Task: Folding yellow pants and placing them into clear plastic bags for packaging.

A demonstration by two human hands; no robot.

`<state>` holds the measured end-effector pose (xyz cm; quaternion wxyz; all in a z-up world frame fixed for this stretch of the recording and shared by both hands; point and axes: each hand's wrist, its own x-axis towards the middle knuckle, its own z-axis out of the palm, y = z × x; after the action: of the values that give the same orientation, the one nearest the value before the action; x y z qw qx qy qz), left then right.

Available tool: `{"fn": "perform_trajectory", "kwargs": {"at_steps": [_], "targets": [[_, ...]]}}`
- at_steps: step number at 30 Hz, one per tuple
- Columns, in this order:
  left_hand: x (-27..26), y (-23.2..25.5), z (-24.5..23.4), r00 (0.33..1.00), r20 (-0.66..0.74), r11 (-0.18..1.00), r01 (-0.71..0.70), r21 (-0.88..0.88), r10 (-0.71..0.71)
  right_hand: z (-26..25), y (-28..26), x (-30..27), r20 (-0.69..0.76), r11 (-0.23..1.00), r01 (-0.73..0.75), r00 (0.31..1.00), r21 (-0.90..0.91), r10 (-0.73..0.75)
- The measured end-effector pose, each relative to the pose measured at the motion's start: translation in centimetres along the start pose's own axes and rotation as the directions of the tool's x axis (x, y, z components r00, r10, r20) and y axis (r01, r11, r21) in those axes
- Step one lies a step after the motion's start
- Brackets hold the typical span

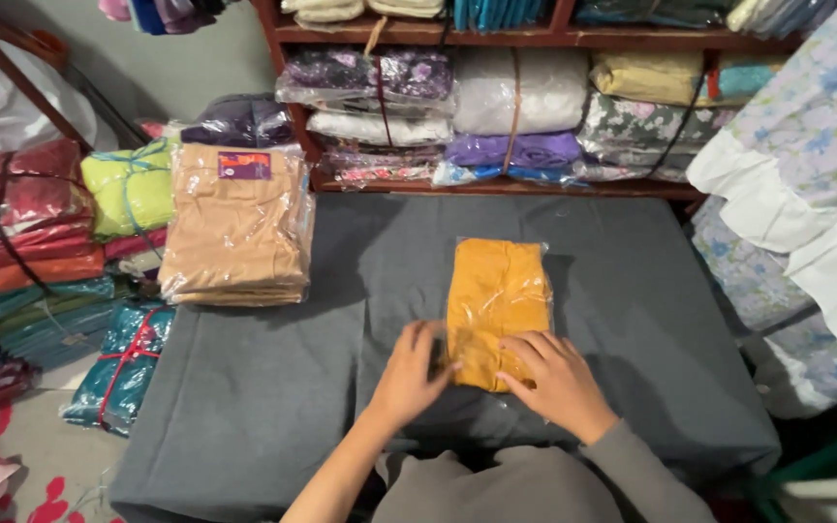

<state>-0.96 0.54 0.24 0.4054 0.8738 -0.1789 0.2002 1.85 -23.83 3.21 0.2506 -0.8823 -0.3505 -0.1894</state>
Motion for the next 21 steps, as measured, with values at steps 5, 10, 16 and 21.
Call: {"fn": "perform_trajectory", "kwargs": {"at_steps": [5,10,16,21], "targets": [[0.6,-3.3,4.5,0.94,0.123,0.948,0.316,0.028,-0.317,0.4,2.1,-2.3,-0.081,0.932,-0.076,0.995,-0.355,0.05],[1.6,-1.8,6.3,0.916,0.23,0.941,0.339,-0.008,-0.328,0.2,-0.4,-3.0,-0.261,0.942,-0.157,0.962,-0.297,0.078],[1.3,-1.2,7.6,0.958,0.167,0.963,0.252,-0.092,-0.234,-0.3,-1.9,-3.9,-0.037,1.0,0.007,0.999,-0.022,-0.008],[1.2,0.0,7.0,0.991,0.013,0.981,0.134,-0.14,-0.133,3.1,1.2,-5.3,0.268,0.989,-0.103,0.955,-0.103,0.128]]}}
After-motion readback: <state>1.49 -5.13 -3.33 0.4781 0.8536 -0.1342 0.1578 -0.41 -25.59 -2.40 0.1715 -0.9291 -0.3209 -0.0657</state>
